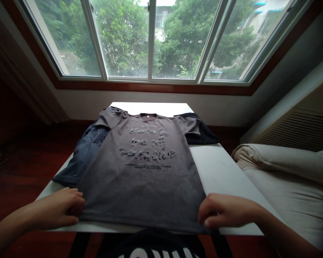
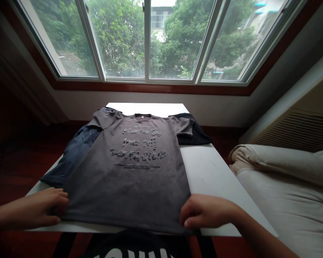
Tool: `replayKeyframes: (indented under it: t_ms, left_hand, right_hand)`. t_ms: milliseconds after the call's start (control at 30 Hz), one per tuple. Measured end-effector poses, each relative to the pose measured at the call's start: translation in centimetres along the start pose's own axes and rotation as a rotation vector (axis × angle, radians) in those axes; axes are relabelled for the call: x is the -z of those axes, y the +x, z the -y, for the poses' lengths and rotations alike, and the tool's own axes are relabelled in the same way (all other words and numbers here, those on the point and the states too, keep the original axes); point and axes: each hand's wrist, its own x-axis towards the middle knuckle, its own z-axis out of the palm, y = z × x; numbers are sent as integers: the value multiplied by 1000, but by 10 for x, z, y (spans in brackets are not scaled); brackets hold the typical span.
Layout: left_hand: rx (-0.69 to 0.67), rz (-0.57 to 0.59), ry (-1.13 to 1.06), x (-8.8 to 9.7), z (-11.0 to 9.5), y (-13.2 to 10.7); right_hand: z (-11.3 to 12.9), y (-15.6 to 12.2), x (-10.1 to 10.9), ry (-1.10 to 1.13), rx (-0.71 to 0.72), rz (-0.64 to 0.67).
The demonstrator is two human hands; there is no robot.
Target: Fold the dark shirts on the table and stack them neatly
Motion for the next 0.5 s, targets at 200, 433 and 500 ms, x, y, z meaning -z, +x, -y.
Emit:
replayKeyframes:
  t_ms: [200, 433, 500]
  left_hand:
    - [-29, -286, 181, 33, -33, 37]
    - [-448, -415, 305, 58, -103, 106]
    - [-577, -409, 359, 57, -125, 128]
  right_hand:
    - [-41, 24, 88, 146, 0, -491]
    - [-116, 56, 188, 475, 62, -1169]
    - [-138, 69, 210, 520, -21, -1319]
